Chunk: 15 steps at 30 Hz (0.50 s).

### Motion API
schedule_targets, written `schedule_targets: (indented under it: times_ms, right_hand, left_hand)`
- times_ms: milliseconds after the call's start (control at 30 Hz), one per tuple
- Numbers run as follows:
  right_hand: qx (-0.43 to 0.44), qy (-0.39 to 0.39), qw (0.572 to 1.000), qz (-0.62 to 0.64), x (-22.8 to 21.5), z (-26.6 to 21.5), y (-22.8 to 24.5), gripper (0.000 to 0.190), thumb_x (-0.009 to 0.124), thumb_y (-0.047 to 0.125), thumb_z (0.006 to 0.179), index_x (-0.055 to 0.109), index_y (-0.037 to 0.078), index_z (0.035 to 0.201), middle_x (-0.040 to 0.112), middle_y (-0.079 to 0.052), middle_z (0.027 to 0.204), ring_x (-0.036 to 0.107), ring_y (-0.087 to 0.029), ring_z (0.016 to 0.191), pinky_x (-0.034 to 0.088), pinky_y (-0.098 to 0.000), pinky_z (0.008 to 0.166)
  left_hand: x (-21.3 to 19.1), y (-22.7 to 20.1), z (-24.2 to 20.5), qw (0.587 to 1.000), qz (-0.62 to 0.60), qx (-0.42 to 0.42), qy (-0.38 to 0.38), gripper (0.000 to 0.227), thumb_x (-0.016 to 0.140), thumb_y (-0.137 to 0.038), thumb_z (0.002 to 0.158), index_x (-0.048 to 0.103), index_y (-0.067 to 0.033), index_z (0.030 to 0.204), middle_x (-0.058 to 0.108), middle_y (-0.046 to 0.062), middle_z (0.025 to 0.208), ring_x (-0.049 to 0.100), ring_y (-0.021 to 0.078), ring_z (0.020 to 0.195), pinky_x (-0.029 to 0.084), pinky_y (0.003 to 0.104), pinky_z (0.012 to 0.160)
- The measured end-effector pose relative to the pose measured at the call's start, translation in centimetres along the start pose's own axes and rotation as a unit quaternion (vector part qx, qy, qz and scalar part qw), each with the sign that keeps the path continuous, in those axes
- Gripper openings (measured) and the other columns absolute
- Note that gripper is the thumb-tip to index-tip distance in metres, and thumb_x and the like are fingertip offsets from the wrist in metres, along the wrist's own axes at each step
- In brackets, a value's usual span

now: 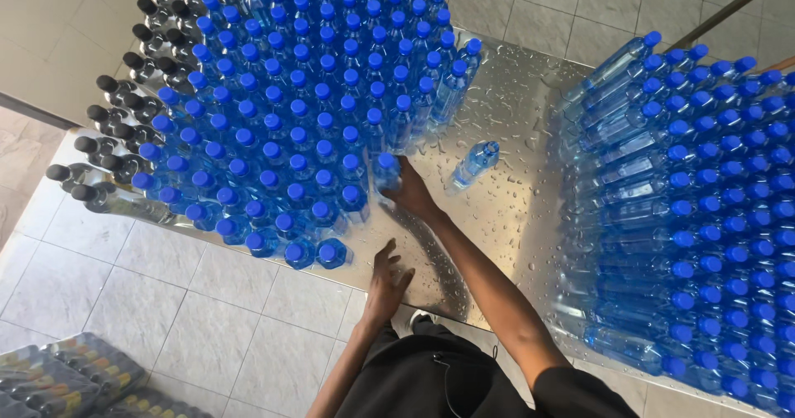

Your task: The person repeatedly picks up plastic water bottles from a metal table, screws on blue caps by hand, and places the capped bottles back onto the table among many other bottles.

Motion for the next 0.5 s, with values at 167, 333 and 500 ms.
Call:
schedule_targets:
  times_ms: [167, 333, 500]
  right_hand:
    - [0.044, 0.033, 0.998, -0.013, -3.2, -10.1, 2.8, 0.080, 0.087, 0.023, 0.095, 0.042, 0.003, 0.159, 0.059, -0.029, 0.153, 0.052, -0.052, 0.148, 0.046, -0.0681, 0.121]
    - [0.132, 0.025, 0.991, 0.000, -8.9, -19.8, 1.7, 0.084, 0.085, 0.032, 0.100, 0.038, 0.006, 0.165, 0.059, -0.028, 0.152, 0.053, -0.050, 0.148, 0.050, -0.0650, 0.118]
    - [0.038, -0.135, 0.982, -0.131, -12.8, -20.8, 5.5, 0.051, 0.077, 0.044, 0.104, 0.068, 0.013, 0.144, 0.071, -0.010, 0.108, 0.069, -0.020, 0.090, 0.061, -0.0334, 0.077]
  left_hand:
    - [-0.1, 0.4, 1.8, 0.997, -0.073, -0.005, -0.020, 0.107, 0.089, -0.031, 0.093, 0.025, -0.0009, 0.173, 0.038, 0.031, 0.168, 0.043, 0.0496, 0.156, 0.047, 0.055, 0.124]
    - [1.4, -2.7, 3.8, 0.995, -0.090, 0.048, -0.010, 0.121, 0.099, -0.028, 0.082, 0.025, -0.0032, 0.174, 0.029, 0.028, 0.174, 0.026, 0.0498, 0.163, 0.032, 0.056, 0.135]
    - [3.3, -5.8, 5.4, 0.991, -0.097, 0.061, 0.072, 0.121, 0.101, -0.014, 0.074, 0.031, -0.0064, 0.173, 0.029, 0.027, 0.177, 0.024, 0.0478, 0.166, 0.020, 0.060, 0.138]
Point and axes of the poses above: each hand's wrist, its own z-axis towards the middle knuckle, its own x-axis out of the palm, y = z × x, the point moved 6 cm from there along z, towards the middle knuckle
